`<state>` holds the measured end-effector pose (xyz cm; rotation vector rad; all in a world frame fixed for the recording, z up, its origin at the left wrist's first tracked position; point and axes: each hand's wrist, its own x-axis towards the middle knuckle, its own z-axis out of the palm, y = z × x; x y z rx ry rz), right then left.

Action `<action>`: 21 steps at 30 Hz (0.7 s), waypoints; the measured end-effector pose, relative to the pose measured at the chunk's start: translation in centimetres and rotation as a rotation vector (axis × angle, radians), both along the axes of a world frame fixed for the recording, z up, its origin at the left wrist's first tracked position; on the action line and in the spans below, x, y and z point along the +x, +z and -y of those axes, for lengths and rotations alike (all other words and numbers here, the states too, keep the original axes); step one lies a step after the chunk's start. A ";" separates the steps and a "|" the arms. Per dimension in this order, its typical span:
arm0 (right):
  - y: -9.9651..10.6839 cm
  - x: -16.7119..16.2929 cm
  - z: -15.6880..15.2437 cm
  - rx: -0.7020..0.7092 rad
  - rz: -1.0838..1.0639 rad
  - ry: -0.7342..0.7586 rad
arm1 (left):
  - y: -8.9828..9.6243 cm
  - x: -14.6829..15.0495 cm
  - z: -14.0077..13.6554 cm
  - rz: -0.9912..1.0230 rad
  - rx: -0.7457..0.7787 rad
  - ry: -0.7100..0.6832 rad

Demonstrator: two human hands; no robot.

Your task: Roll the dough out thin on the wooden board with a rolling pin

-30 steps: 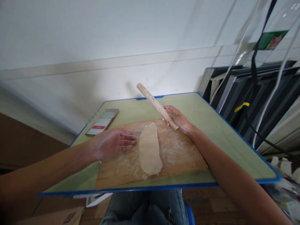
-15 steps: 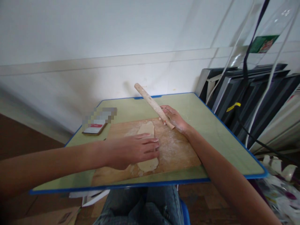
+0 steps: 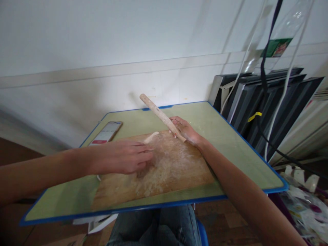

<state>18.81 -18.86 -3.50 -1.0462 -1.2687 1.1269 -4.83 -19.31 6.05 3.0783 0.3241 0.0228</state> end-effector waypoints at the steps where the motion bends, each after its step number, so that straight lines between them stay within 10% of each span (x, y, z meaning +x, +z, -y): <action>1: 0.0 0.0 0.0 0.000 -0.007 -0.004 | 0.4 -0.6 -0.5 -0.065 -0.019 -0.055; 8: 0.2 -0.1 -0.1 0.033 -0.061 -0.096 | -2.9 -5.2 -0.3 0.468 0.070 0.035; 15: 0.1 0.1 0.0 -0.005 -0.033 -0.139 | -6.9 -5.6 2.0 0.033 0.162 -0.065; 21: 0.2 -0.1 0.2 0.023 -0.024 -0.118 | -7.7 -4.8 2.2 0.300 0.191 0.019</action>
